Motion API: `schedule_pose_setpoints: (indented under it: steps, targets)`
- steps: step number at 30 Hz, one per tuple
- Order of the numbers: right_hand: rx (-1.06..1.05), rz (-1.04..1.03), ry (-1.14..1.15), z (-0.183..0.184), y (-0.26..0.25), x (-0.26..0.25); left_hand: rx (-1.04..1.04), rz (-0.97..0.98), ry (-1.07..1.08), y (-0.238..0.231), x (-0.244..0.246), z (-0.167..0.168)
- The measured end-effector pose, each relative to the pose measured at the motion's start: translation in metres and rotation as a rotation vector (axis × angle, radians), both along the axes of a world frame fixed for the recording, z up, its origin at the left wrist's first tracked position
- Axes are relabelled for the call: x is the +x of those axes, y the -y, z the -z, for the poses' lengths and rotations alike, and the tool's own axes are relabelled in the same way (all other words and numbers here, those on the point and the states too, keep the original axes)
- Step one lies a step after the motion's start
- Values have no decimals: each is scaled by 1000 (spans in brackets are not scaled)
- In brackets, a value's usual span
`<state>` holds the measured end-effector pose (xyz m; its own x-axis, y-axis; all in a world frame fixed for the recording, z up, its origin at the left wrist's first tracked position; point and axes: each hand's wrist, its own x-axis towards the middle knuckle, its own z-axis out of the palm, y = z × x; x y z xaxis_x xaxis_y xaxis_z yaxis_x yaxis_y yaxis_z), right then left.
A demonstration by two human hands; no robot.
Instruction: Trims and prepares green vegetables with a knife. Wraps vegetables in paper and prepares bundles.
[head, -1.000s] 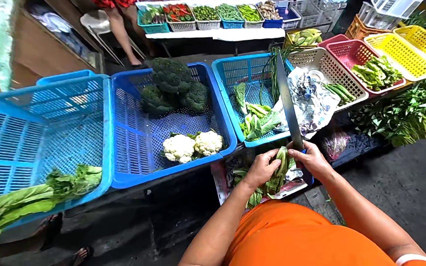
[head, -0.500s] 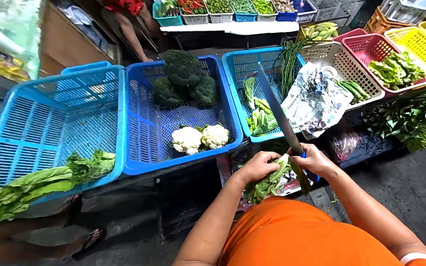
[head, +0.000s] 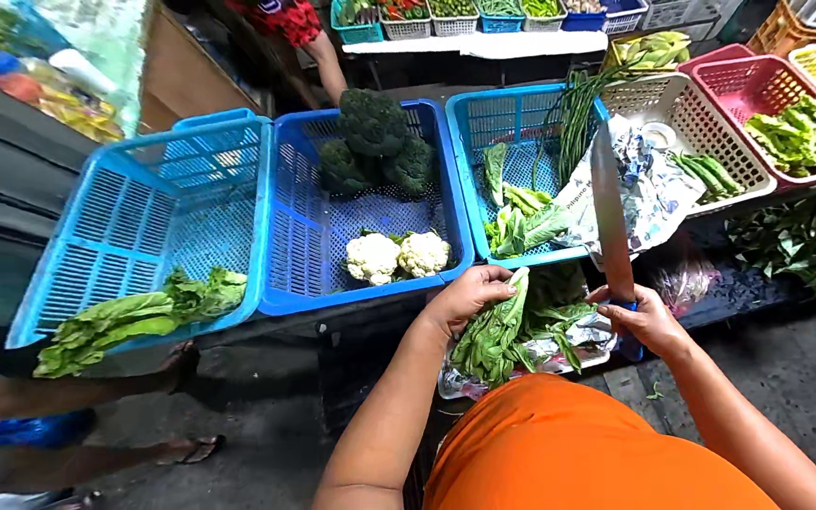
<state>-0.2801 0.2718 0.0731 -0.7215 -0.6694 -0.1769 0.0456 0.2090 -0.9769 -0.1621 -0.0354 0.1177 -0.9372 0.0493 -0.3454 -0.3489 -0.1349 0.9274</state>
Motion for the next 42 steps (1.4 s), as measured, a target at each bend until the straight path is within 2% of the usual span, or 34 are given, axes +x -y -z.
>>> schedule_pose_setpoints:
  steps: [6, 11, 20, 25, 29, 31, 35, 39, 42]
  targets:
    - [-77, 134, 63, -14, 29, 15, 14, 62, 31, -25, -12, 1]
    - [-140, 130, 131, -15, 54, 16, -99, 132, 2, -53, -18, -1]
    - [-37, -39, 98, -19, 56, 4, -336, 123, 42, -62, -16, 0]
    - [66, -220, 26, -19, 50, -8, -416, 286, 9, -53, -16, -3]
    - [20, -421, -4, -9, 33, -17, -472, 462, -40, -42, -18, -8]
    - [-34, -480, 41, -3, 17, -22, -588, 504, -39, -32, -18, -14]
    - [-38, -370, 97, 9, -16, -32, -856, 277, -9, -4, -21, -33]
    - [-87, -165, 90, 25, -29, -34, -921, -6, -33, 14, -57, -57]
    - [-159, -69, 123, 32, -36, -31, -942, -89, -56, 16, -97, -65]
